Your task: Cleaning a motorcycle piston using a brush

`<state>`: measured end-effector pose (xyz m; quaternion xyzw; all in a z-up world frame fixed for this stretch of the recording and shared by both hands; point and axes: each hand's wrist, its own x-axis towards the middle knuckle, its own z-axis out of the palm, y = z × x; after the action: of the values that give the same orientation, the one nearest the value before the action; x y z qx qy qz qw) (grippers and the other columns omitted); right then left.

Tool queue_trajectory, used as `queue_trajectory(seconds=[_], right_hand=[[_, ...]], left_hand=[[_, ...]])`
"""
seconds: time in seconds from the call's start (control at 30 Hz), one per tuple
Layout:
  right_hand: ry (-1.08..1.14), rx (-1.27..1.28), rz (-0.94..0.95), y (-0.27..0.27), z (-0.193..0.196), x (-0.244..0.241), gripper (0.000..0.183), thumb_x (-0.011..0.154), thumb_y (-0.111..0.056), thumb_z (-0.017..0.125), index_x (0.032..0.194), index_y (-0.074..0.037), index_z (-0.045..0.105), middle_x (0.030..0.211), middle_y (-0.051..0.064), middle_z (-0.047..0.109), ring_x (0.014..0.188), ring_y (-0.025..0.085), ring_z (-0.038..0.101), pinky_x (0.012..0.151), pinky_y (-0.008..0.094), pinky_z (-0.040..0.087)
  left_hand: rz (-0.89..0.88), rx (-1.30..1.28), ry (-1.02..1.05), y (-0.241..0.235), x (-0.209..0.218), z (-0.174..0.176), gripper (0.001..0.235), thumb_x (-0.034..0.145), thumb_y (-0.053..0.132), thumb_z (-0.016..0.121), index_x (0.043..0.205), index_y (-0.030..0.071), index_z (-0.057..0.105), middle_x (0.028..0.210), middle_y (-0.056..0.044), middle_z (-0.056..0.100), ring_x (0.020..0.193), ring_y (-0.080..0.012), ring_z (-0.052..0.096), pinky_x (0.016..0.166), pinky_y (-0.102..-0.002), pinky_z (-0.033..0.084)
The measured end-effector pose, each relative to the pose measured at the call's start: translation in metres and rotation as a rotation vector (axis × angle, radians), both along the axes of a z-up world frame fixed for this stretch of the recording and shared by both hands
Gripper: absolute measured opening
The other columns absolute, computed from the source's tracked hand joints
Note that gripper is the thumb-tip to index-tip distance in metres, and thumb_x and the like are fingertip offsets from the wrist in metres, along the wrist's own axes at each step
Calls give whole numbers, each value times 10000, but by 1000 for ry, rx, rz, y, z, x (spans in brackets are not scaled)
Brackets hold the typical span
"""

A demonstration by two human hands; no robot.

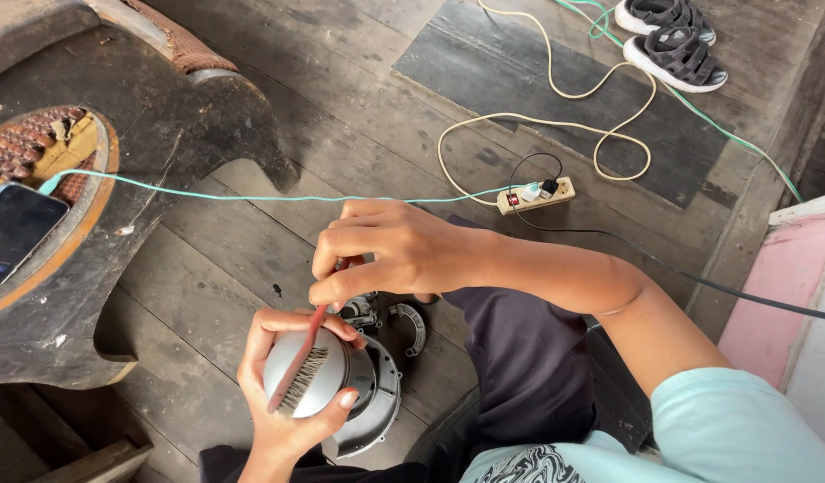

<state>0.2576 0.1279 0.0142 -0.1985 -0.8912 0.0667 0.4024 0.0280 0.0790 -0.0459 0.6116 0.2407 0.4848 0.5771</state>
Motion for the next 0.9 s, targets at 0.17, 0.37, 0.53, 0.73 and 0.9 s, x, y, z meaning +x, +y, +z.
queue_trajectory(seconds=[0.17,0.37,0.53,0.73,0.9], right_hand=[[-6,14,45,-4,0,0,119,925,-145,752,1037,-168,723,988,-46,621,822,184,498,835,340,428],[24,27,70,-4,7,0,162,987,-269,671,940,-130,740,893,-43,586,790,194,481,884,366,379],[48,23,55,-1,6,1,133,934,-217,728,883,-99,694,858,-14,595,742,197,495,870,367,363],[145,-3,-50,4,-3,2,155,871,-181,754,897,-76,643,834,2,639,713,198,513,913,369,381],[159,13,60,-5,-2,-4,217,833,-188,781,850,-98,585,801,-18,649,672,185,528,855,351,386]], left_hand=[[23,12,17,-4,1,0,603,672,215,842,1151,76,503,973,-110,718,873,-214,741,836,-347,642],[94,36,88,-5,-1,-2,659,606,204,883,1140,71,521,1066,-90,678,881,-209,770,845,-335,675],[88,49,91,-7,-1,0,643,599,127,850,1145,52,519,1104,-106,661,911,-248,770,881,-371,664],[74,107,115,-9,3,8,632,607,110,838,1129,70,483,1043,-110,707,922,-215,757,876,-354,636],[176,162,239,-11,2,3,646,558,194,875,1104,61,555,1077,-87,690,1006,-211,711,973,-362,589]])
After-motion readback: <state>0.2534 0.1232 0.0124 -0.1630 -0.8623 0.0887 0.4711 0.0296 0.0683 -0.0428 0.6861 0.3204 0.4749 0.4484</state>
